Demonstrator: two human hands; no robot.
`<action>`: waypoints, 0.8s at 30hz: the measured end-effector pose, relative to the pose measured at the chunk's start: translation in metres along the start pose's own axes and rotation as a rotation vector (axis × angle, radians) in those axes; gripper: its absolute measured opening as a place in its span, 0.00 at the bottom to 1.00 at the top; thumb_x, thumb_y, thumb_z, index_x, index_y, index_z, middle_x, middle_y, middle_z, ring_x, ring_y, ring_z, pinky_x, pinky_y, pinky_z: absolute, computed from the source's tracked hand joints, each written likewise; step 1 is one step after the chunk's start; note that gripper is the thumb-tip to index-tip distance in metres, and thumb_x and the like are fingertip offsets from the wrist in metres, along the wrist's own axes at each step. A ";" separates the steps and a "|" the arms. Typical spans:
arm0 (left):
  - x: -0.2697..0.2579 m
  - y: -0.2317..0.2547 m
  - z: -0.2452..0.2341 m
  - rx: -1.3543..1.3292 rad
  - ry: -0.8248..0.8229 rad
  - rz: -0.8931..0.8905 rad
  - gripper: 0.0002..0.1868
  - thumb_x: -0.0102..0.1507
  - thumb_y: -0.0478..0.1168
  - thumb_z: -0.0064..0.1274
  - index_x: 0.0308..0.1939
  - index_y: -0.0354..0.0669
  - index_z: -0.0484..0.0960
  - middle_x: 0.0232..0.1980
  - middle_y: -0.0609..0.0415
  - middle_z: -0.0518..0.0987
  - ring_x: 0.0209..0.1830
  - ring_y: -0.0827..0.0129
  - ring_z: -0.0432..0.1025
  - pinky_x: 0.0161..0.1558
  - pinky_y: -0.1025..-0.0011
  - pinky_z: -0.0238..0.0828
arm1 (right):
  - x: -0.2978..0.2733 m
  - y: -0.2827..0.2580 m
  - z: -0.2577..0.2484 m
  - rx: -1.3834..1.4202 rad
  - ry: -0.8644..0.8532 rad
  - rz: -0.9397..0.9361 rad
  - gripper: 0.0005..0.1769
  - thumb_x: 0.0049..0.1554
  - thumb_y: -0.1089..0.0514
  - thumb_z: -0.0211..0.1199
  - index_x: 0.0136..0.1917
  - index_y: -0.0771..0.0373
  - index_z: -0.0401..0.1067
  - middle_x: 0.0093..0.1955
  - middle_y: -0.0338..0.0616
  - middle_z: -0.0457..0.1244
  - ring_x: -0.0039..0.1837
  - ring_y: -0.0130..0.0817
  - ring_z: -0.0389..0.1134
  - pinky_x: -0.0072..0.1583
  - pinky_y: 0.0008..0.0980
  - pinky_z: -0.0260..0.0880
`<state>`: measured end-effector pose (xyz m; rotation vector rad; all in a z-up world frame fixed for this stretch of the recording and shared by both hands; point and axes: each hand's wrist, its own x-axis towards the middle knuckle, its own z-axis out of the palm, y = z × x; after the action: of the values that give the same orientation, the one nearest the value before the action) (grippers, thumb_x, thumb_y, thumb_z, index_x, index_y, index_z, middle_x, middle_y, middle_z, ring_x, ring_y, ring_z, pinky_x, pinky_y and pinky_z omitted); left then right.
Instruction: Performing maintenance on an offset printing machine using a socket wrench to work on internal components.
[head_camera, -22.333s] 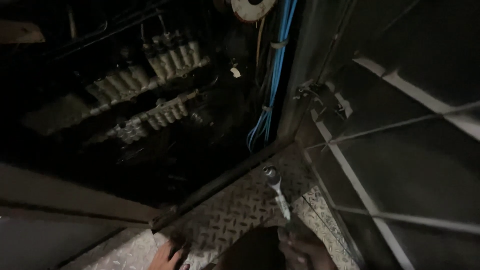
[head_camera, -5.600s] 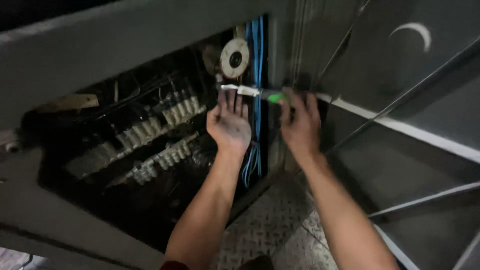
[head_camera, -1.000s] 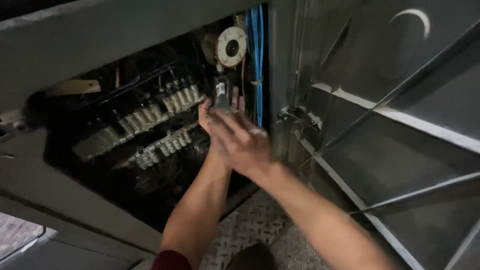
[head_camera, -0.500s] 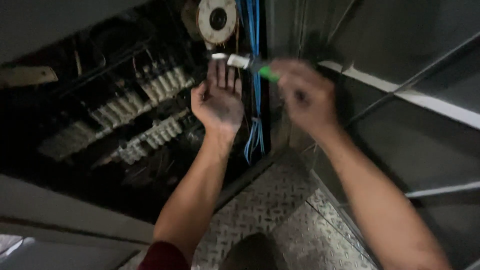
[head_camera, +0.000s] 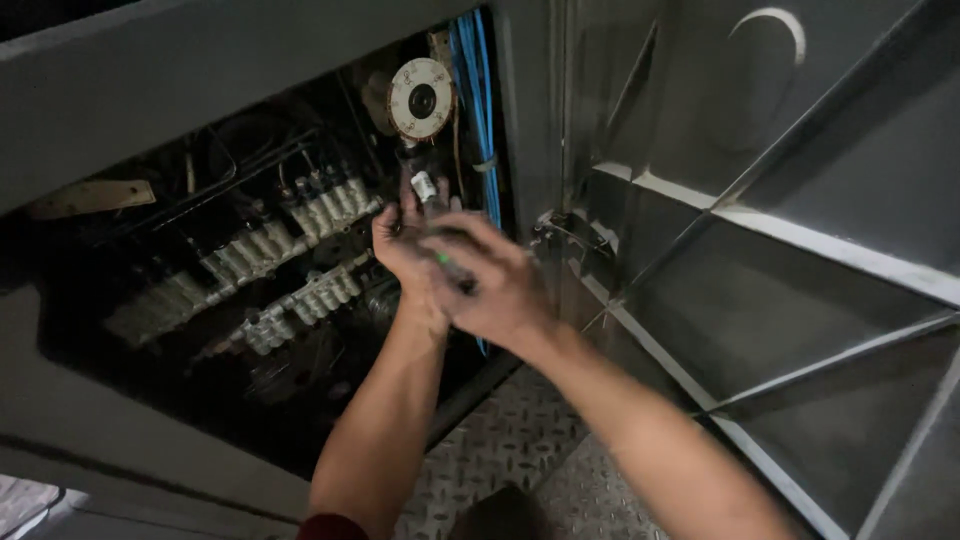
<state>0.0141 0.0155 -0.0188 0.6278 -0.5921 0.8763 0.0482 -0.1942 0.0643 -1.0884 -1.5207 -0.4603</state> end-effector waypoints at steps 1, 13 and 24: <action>-0.001 0.002 0.004 -0.008 0.106 0.005 0.33 0.71 0.55 0.42 0.78 0.48 0.68 0.69 0.47 0.72 0.70 0.50 0.60 0.72 0.52 0.53 | 0.000 -0.004 0.010 -0.004 -0.048 0.051 0.14 0.61 0.52 0.68 0.59 0.56 0.77 0.64 0.41 0.67 0.55 0.39 0.75 0.53 0.37 0.80; -0.014 -0.005 0.019 0.201 0.103 0.137 0.31 0.76 0.56 0.36 0.78 0.46 0.57 0.86 0.47 0.54 0.87 0.53 0.47 0.85 0.55 0.35 | 0.001 0.002 0.048 -0.250 -0.138 -0.203 0.12 0.60 0.53 0.67 0.56 0.57 0.77 0.65 0.43 0.67 0.65 0.49 0.70 0.62 0.51 0.76; 0.009 -0.012 0.014 0.105 0.481 0.094 0.31 0.66 0.52 0.39 0.72 0.47 0.69 0.70 0.53 0.71 0.68 0.52 0.66 0.68 0.53 0.63 | 0.001 0.055 -0.024 -0.180 -0.232 -0.334 0.18 0.59 0.62 0.68 0.62 0.62 0.75 0.68 0.48 0.67 0.66 0.45 0.70 0.62 0.40 0.79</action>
<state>0.0259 0.0046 -0.0064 0.4613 -0.1422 1.1076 0.1072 -0.1853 0.0569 -1.0557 -1.9081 -0.7318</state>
